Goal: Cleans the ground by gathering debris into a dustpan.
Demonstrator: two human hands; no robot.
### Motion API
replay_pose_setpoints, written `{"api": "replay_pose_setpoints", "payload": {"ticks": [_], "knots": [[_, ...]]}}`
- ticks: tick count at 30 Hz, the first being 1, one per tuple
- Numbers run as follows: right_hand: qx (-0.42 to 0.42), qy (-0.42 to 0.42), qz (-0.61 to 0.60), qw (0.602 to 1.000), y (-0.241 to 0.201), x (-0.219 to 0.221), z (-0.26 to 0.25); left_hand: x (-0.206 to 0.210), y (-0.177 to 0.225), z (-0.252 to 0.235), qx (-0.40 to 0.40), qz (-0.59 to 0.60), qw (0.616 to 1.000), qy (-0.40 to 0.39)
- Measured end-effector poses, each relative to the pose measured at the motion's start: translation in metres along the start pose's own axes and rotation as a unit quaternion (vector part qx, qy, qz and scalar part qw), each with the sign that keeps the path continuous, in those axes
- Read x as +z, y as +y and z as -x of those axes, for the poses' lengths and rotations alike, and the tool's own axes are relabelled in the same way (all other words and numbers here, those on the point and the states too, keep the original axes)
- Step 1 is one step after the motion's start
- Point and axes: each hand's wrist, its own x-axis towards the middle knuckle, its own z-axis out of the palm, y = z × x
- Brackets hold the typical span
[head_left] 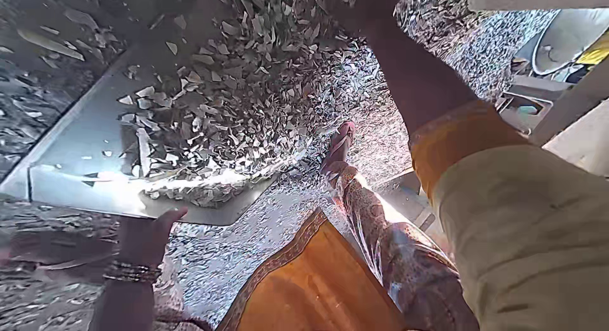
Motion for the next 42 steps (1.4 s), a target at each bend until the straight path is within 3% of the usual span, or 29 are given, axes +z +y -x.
{"api": "replay_pose_setpoints", "payload": {"ticks": [4,7,9,11,13,15,16,18,20,22,23,25,27,29,30,32,34,36,38,40,42], "knots": [[-0.051,0.024,-0.071,0.996,-0.003,0.037,0.047,0.006,0.021,0.008,-0.041,-0.031,0.999,-0.011],[-0.007,0.037,-0.198,0.979,-0.025,0.072,0.074,0.009,0.013,0.009,-0.006,-0.024,1.000,-0.001],[-0.002,0.002,-0.273,0.962,-0.045,0.081,0.105,0.011,0.006,0.011,0.018,-0.010,1.000,-0.007],[-0.054,-0.049,-0.380,0.922,-0.060,0.083,0.150,0.012,-0.007,0.011,-0.005,-0.011,1.000,-0.018],[-0.161,-0.125,-0.453,0.868,-0.065,0.080,0.187,0.012,-0.018,0.004,-0.012,-0.033,0.999,-0.016],[-0.141,-0.175,-0.506,0.833,-0.051,0.068,0.203,0.011,-0.014,0.003,-0.017,-0.060,0.998,-0.019],[-0.055,-0.129,-0.511,0.848,-0.036,0.064,0.202,0.010,-0.012,0.002,-0.015,-0.064,0.998,-0.017],[0.157,0.063,-0.453,0.875,0.017,0.069,0.167,0.008,-0.006,-0.001,-0.004,-0.073,0.997,-0.013],[0.283,0.225,-0.394,0.845,0.092,0.084,0.119,0.006,0.002,-0.001,-0.004,-0.085,0.996,-0.009],[0.344,0.245,-0.435,0.795,0.125,0.063,0.097,0.005,0.001,-0.003,-0.009,-0.088,0.996,-0.014],[0.356,0.191,-0.477,0.780,0.120,0.033,0.098,0.006,-0.001,-0.003,-0.016,-0.079,0.997,-0.013],[0.379,0.171,-0.516,0.749,0.100,0.004,0.091,0.008,-0.002,-0.005,-0.039,-0.066,0.997,0.002],[0.368,0.172,-0.473,0.782,0.113,0.026,0.084,0.011,-0.009,-0.005,-0.057,-0.071,0.996,0.012],[0.247,0.276,-0.396,0.840,0.155,0.096,0.074,0.013,-0.010,-0.007,-0.068,-0.084,0.994,0.020],[0.194,0.235,-0.398,0.865,0.167,0.110,0.077,0.014,-0.007,-0.007,-0.077,-0.088,0.993,0.025],[0.113,0.117,-0.460,0.873,0.163,0.113,0.102,0.014,0.001,-0.008,-0.091,-0.093,0.991,0.032],[0.072,0.093,-0.471,0.874,0.149,0.106,0.129,0.013,0.007,-0.005,-0.091,-0.089,0.992,0.022],[0.144,0.204,-0.465,0.850,0.152,0.092,0.125,0.010,0.017,0.001,-0.078,-0.096,0.992,0.012],[0.222,0.290,-0.483,0.795,0.180,0.088,0.084,0.005,0.022,0.001,-0.072,-0.098,0.992,0.007],[0.250,0.268,-0.467,0.805,0.188,0.085,0.043,0.001,0.019,-0.002,-0.069,-0.106,0.992,0.005],[0.304,0.252,-0.408,0.823,0.167,0.074,0.013,0.001,0.012,-0.010,-0.061,-0.094,0.994,0.007]]}}
